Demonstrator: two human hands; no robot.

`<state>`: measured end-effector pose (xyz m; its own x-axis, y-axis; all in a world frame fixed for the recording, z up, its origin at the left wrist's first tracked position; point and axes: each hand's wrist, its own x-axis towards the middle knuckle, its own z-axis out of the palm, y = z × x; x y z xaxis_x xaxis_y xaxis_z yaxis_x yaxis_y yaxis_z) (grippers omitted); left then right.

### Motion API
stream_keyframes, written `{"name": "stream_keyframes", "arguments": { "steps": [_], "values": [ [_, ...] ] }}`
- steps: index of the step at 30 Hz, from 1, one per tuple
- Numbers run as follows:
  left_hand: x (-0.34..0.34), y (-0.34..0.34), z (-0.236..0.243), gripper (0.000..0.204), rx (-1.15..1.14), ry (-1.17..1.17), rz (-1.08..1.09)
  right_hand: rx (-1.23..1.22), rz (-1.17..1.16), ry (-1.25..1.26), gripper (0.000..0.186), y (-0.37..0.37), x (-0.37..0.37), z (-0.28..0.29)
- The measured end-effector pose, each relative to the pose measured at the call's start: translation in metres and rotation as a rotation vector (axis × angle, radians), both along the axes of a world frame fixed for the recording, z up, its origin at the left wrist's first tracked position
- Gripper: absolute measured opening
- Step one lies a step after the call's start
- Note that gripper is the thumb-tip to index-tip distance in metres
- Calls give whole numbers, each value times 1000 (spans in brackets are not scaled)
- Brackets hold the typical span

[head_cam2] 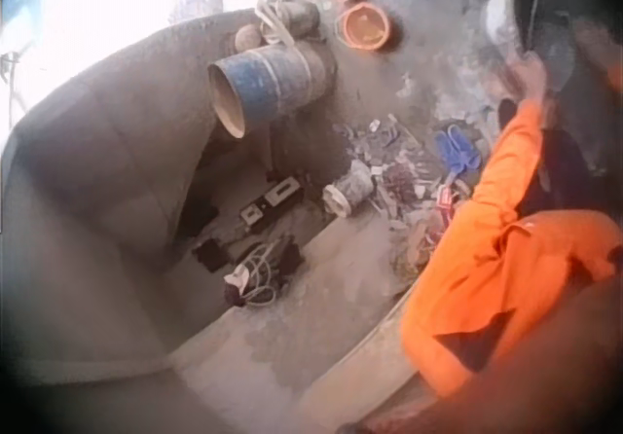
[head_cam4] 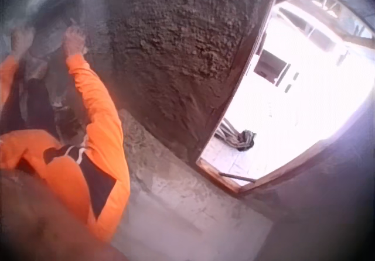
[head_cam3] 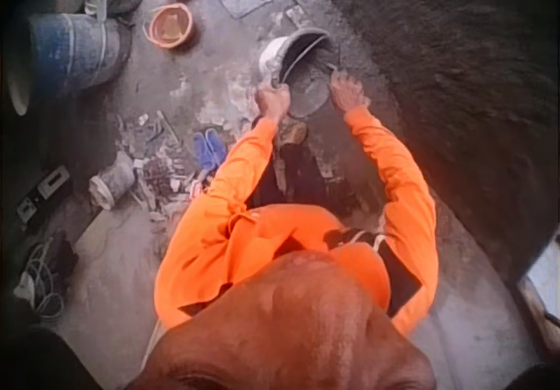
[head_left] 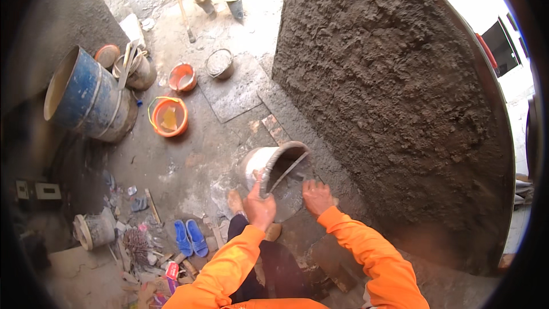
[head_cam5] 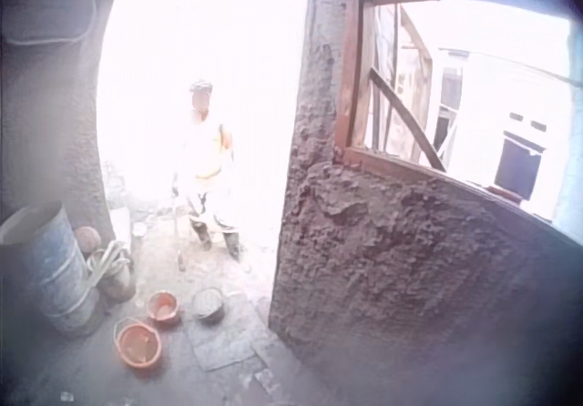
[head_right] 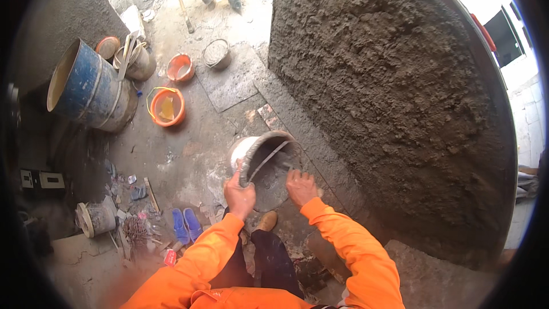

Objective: The person applies wet mortar to a wall from a bucket using a trowel and then smooths and levels the material with a metal straightedge.

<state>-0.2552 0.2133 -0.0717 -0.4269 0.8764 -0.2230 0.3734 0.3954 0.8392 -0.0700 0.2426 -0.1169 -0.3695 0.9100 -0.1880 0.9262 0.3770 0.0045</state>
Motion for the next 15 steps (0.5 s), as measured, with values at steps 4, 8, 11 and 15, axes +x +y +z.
{"name": "stream_keyframes", "arguments": {
  "steps": [4,8,11,15],
  "values": [
    [-9,-2,-1,56,74,-20,1,-316,-74,389,24,-24,-15,-33],
    [-28,6,-38,56,76,-173,172,-448,-175,592,28,-17,-35,-51],
    [-53,26,-83,52,118,-289,249,-388,-189,554,24,7,-43,-57],
    [-87,61,-127,44,9,-613,440,-320,-112,459,26,40,-60,-53]
  ]
}}
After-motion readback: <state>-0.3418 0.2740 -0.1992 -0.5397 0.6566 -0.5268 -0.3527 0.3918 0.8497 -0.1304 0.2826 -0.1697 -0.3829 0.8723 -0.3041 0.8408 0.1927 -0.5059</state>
